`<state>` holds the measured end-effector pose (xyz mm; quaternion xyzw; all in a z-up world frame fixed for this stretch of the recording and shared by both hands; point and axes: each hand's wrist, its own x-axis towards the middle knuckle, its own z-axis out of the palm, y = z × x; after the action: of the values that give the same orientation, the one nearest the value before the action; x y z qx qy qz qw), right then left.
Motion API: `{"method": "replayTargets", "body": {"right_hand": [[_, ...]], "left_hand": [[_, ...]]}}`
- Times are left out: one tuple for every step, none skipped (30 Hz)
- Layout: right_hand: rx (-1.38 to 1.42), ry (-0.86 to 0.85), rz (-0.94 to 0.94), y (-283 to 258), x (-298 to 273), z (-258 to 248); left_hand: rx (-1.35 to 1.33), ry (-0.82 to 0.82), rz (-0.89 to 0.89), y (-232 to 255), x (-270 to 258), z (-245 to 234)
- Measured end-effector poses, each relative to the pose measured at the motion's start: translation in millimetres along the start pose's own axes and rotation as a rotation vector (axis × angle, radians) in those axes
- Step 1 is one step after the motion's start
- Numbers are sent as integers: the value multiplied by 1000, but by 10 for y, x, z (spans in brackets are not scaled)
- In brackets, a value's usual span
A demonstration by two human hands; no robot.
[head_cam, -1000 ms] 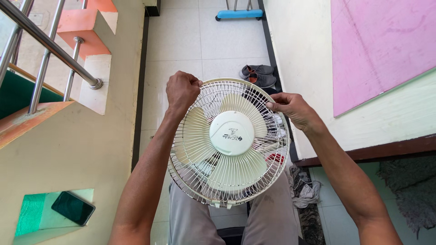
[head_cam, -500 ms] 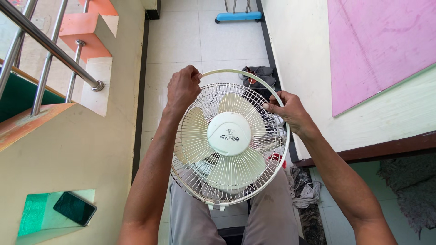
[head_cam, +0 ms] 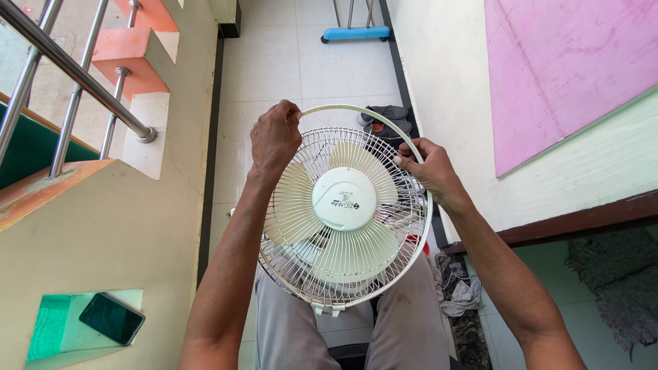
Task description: The person reassembles a small electric fan by attaching the front wire cage and outer plastic ring to the fan head. They align the parts, press them into place, and use a screwdriver to tighten the central screw securing the assembly.
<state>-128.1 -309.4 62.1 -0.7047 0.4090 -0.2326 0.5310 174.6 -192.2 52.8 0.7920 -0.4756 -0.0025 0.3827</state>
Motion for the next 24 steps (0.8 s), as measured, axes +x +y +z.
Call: {"method": "replayTargets", "body": {"right_hand": [[2,-1,15,22,-4,7],[2,-10,11,47,-4,11],[3,-19,4,69,6,12],[3,-27,-2,91,17,7],[84,-62,6,118,23,-5],[165,-97,14,145,28,-29],[245,-133,21,166,37,-61],[343,-179,26,183,38,-109],[438,-225,32,195,26,-173],[534,-271,39,207,16,-212],[620,-298,51,228,-10,-246],[705,-325,62,242,-47,-292],[788,-353,71,235,-65,-322],[743,-342,70,226,-88,-323],[699,-331,67,216,-117,-317],[656,-319,65,197,-133,-311],[416,-278,12,176,-137,-283],[178,-234,-39,151,-132,-246],[-59,-187,-87,124,-124,-199],[-136,-178,-97,92,-90,-145],[-213,-167,-104,58,-25,-87],[-290,-156,-112,26,43,-30],[-288,-159,-154,-22,143,29],[-287,-163,-195,-66,244,100]], "left_hand": [[-1,7,8,-9,-2,-5],[-2,15,16,-13,-4,-11],[-1,9,15,-8,2,-22],[-1,3,14,1,4,-34],[1,-3,11,8,-3,-50],[14,-30,24,20,-6,-63],[26,-55,37,36,-5,-75],[38,-81,49,48,1,-94],[53,-130,34,45,10,-132],[69,-178,19,24,26,-197],[86,-230,7,2,38,-266],[121,-237,-8,-32,41,-354],[155,-239,-22,-77,36,-451],[109,-126,32,-158,-1,-586],[63,-12,89,-262,-59,-744],[24,47,54,-379,-145,-904],[-13,105,20,-526,-271,-1091],[-80,171,15,-668,-437,-1260],[-147,236,11,-774,-617,-1336],[-398,225,-343,-844,-807,-1317],[-649,190,-697,-908,-997,-1281],[-638,125,-755,-939,-1200,-1187],[-631,65,-809,-948,-1403,-1089],[-667,55,-906,-933,-1608,-983]]}}
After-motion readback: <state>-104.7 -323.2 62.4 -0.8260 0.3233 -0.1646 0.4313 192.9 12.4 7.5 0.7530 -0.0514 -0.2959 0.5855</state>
